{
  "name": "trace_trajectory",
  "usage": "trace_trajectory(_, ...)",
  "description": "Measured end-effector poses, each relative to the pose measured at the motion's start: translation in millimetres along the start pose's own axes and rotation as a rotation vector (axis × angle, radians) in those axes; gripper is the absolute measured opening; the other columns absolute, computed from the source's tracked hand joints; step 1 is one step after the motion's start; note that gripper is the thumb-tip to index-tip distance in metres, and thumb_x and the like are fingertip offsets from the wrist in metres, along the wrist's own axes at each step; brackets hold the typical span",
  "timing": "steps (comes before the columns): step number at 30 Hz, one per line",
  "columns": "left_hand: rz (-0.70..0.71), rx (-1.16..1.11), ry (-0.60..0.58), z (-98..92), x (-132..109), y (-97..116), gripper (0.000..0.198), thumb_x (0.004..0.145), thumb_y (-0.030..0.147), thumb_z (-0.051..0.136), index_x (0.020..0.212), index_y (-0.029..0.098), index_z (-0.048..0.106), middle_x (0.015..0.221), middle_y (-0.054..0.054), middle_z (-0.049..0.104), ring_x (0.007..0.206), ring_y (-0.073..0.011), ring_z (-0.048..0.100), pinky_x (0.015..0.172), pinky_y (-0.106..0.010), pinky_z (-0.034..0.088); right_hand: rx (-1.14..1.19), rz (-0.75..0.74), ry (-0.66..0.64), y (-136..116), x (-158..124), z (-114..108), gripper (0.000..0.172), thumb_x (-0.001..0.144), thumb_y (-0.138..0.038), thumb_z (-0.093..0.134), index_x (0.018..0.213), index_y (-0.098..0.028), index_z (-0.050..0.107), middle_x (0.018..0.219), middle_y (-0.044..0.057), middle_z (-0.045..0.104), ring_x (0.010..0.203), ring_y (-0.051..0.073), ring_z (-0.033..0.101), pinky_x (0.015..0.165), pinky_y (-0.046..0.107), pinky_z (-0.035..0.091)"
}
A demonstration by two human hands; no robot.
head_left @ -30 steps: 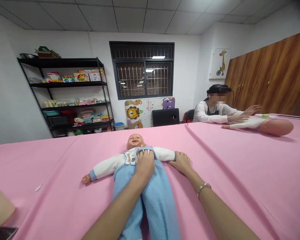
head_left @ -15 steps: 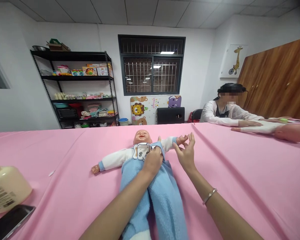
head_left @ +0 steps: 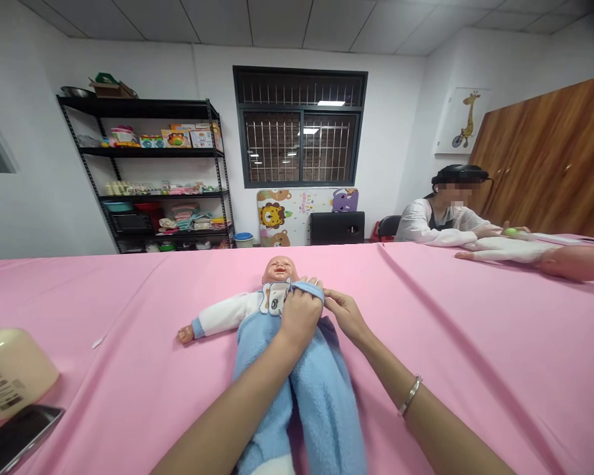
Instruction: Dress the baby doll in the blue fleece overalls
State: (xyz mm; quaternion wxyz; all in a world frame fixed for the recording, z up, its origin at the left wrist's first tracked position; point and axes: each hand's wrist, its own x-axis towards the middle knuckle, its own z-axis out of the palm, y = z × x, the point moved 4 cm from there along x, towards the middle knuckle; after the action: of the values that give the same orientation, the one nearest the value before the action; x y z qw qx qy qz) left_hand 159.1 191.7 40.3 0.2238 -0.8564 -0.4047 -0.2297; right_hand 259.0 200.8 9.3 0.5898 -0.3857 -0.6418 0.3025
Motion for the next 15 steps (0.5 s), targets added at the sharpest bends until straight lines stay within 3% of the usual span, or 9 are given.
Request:
trace_trajectory(3,-0.100,0.022,-0.161,-1.5,2.1,-3.2,0.028,0.085,0.010,0.040,0.108,0.006,0.056,0.096,-0.019,0.062,0.087,-0.0286,0.060,0.068,-0.037,0.049,0.086,0.112,-0.028,-2.2,0.4,-0.3,0.029,0.075,-0.042,0.051,0.068,-0.014,0.059,0.069,0.002,0.059,0.071,0.016,0.053,0.073,0.029,0.042)
trace_trajectory(5,-0.125,0.004,-0.211,-2.1,2.8,-4.0,0.021,0.084,0.011,0.043,0.094,0.008,0.061,0.084,-0.016,0.063,0.081,-0.0287,0.060,0.064,-0.036,0.047,0.092,0.149,-0.054,1.0,2.4,-1.4,0.038,0.074,-0.050,0.053,0.062,-0.014,0.055,0.062,0.001,0.054,0.064,0.014,0.049,0.067,0.027,0.040)
trace_trajectory(9,-0.117,-0.025,-0.220,-4.7,2.8,-2.7,0.013,0.080,0.014,0.054,0.091,0.013,0.060,0.084,-0.012,0.062,0.086,-0.0266,0.058,0.070,-0.034,0.046,0.121,0.199,-0.030,20.1,15.3,-9.4,0.048,0.069,-0.062,0.055,0.058,-0.015,0.048,0.055,-0.003,0.045,0.056,0.010,0.040,0.058,0.024,0.033)
trace_trajectory(15,-0.002,0.013,-0.145,-16.3,0.9,3.8,0.027,0.072,0.014,0.062,0.098,0.013,0.057,0.089,-0.013,0.058,0.087,-0.0282,0.054,0.073,-0.038,0.045,0.096,0.269,0.055,55.9,53.4,-11.0,0.057,0.057,-0.071,0.057,0.055,-0.016,0.041,0.051,-0.006,0.036,0.049,0.007,0.032,0.049,0.022,0.028)
